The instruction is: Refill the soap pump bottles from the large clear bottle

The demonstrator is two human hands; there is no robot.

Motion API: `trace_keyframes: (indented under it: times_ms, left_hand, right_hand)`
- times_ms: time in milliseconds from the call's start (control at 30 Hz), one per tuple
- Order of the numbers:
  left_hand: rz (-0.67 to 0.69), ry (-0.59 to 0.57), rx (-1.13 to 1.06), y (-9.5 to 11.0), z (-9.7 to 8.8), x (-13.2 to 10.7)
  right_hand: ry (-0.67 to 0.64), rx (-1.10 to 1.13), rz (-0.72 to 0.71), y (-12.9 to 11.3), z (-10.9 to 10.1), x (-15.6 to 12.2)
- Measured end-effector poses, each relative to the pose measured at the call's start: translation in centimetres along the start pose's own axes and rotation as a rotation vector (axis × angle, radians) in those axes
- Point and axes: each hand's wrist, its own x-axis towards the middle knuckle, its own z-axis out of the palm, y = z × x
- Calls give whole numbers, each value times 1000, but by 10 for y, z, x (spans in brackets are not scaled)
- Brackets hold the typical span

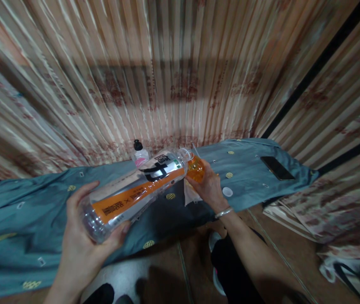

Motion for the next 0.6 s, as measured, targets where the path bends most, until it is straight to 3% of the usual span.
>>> trace_keyframes:
  times_ms: [600]
  left_hand:
    - [-21,-6,-17,1,0,0]
  right_hand:
    - [-4,-1,4,0,0,0]
